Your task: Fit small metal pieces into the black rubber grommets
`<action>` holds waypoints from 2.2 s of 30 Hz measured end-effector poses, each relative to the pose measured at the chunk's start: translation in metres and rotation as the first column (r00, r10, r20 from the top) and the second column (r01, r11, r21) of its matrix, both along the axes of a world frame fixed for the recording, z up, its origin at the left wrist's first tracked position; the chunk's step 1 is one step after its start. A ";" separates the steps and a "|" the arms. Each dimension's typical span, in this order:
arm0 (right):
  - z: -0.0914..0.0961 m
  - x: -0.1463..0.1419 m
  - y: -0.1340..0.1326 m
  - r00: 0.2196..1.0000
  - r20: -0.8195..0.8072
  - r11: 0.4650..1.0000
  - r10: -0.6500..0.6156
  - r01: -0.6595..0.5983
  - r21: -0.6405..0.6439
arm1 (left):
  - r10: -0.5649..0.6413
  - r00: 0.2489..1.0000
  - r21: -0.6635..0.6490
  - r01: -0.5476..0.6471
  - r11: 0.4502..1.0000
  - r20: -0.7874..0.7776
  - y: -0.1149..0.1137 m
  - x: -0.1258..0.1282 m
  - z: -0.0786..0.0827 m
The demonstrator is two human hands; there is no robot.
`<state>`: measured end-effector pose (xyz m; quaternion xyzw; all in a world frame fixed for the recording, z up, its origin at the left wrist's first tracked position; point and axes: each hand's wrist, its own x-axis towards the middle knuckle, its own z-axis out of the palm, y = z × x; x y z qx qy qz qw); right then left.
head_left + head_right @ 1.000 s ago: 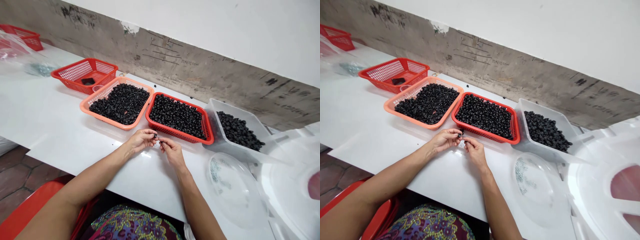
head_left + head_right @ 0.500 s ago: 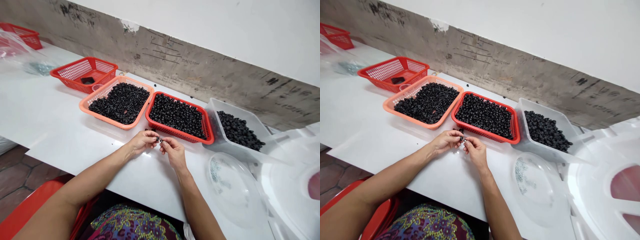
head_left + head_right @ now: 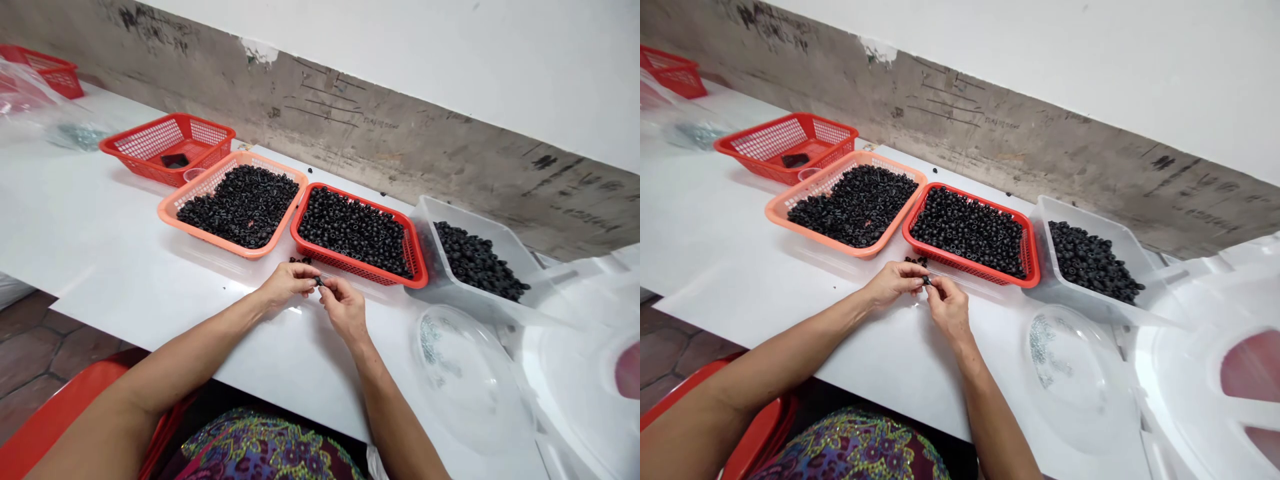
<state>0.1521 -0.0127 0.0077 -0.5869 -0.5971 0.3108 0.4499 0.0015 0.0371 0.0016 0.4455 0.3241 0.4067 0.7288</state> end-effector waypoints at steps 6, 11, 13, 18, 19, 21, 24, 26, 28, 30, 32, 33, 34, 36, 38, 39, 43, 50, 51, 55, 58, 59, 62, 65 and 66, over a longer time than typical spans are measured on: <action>-0.002 -0.001 -0.003 0.970 0.240 0.974 -0.047 -0.010 0.228 | 0.038 0.990 0.156 -0.017 0.988 -0.133 -0.003 0.002 -0.001; 0.000 -0.001 -0.003 0.981 0.184 0.986 -0.056 0.025 0.165 | 0.039 0.989 0.173 -0.014 0.985 -0.146 -0.005 0.003 0.001; 0.002 0.001 -0.002 0.997 0.071 0.998 -0.038 0.035 0.042 | 0.006 0.992 0.153 0.013 0.988 -0.124 -0.005 0.003 0.001; 0.006 0.006 0.003 0.979 -0.206 0.985 -0.012 -0.025 -0.173 | -0.048 0.995 0.108 0.057 0.993 -0.088 -0.005 0.002 0.001; 0.005 0.007 0.004 0.965 -0.263 0.980 -0.006 -0.047 -0.195 | -0.056 0.995 0.103 0.065 0.993 -0.081 -0.006 0.002 0.001; 0.002 0.007 0.005 0.930 -0.367 0.970 0.002 -0.092 -0.226 | -0.070 0.995 0.095 0.077 0.992 -0.075 -0.006 0.003 0.001; -0.001 0.006 0.007 0.917 -0.398 0.961 -0.003 -0.107 -0.255 | -0.066 0.992 0.061 0.073 0.995 -0.110 -0.006 0.004 -0.001; -0.001 0.005 0.006 0.938 -0.345 0.960 -0.005 -0.092 -0.263 | -0.055 0.986 0.034 0.061 0.998 -0.158 -0.007 0.004 -0.001; -0.001 0.003 0.005 0.959 -0.283 0.962 0.009 -0.086 -0.259 | -0.055 0.977 0.029 0.062 0.998 -0.207 -0.007 0.004 -0.001; -0.002 0.002 0.003 0.980 -0.195 0.970 0.045 -0.090 -0.225 | -0.056 0.969 0.036 0.066 0.997 -0.241 -0.008 0.003 0.000; -0.003 -0.001 0.001 0.997 -0.040 0.988 0.071 -0.076 -0.135 | -0.041 0.967 0.037 0.051 0.998 -0.250 -0.009 0.003 0.001; -0.004 -0.002 0.001 0.997 0.049 0.996 0.061 -0.058 -0.068 | -0.026 0.968 0.030 0.035 0.999 -0.248 -0.009 0.004 0.001; -0.005 -0.003 0.000 0.991 0.125 0.999 0.039 -0.039 0.000 | -0.010 0.970 0.022 0.016 1.000 -0.243 -0.010 0.004 0.002; -0.005 -0.004 0.000 0.983 0.182 0.998 0.016 -0.028 0.063 | 0.015 0.970 0.017 -0.011 1.000 -0.242 -0.011 0.005 0.001; -0.004 0.000 0.002 0.995 0.064 0.997 0.075 -0.074 -0.020 | 0.018 0.967 0.044 -0.007 0.999 -0.256 -0.013 0.007 0.001; -0.003 0.003 0.004 0.992 -0.048 0.988 0.118 -0.122 -0.091 | 0.012 0.965 0.072 0.007 0.997 -0.264 -0.014 0.007 0.001; -0.001 0.018 0.010 0.871 -0.461 0.920 0.170 -0.307 -0.242 | 0.037 0.953 0.269 0.048 0.962 -0.302 -0.018 0.009 0.004; -0.008 0.029 0.014 0.758 -0.624 0.856 0.192 -0.440 -0.272 | 0.077 0.954 0.450 0.065 0.891 -0.290 -0.019 0.010 0.002; -0.008 0.030 0.014 0.748 -0.630 0.842 0.211 -0.466 -0.272 | 0.077 0.960 0.446 0.054 0.893 -0.271 -0.019 0.011 0.001; -0.007 0.033 0.014 0.705 -0.645 0.793 0.295 -0.557 -0.246 | 0.079 0.969 0.401 0.022 0.916 -0.233 -0.020 0.016 -0.003; -0.009 0.034 0.014 0.660 -0.670 0.754 0.340 -0.617 -0.225 | 0.084 0.960 0.371 0.022 0.928 -0.268 -0.020 0.019 -0.006; -0.010 0.033 0.014 0.646 -0.679 0.742 0.349 -0.633 -0.222 | 0.087 0.958 0.370 0.022 0.929 -0.274 -0.020 0.019 -0.007; -0.014 0.032 0.014 0.636 -0.681 0.748 0.362 -0.634 -0.195 | 0.104 0.955 0.393 0.015 0.919 -0.279 -0.019 0.018 -0.011; -0.016 0.030 0.015 0.672 -0.643 0.794 0.368 -0.587 -0.160 | 0.101 0.966 0.422 0.009 0.906 -0.237 -0.017 0.018 -0.011; -0.015 0.030 0.016 0.686 -0.629 0.807 0.366 -0.571 -0.152 | 0.097 0.973 0.417 0.000 0.909 -0.211 -0.016 0.019 -0.011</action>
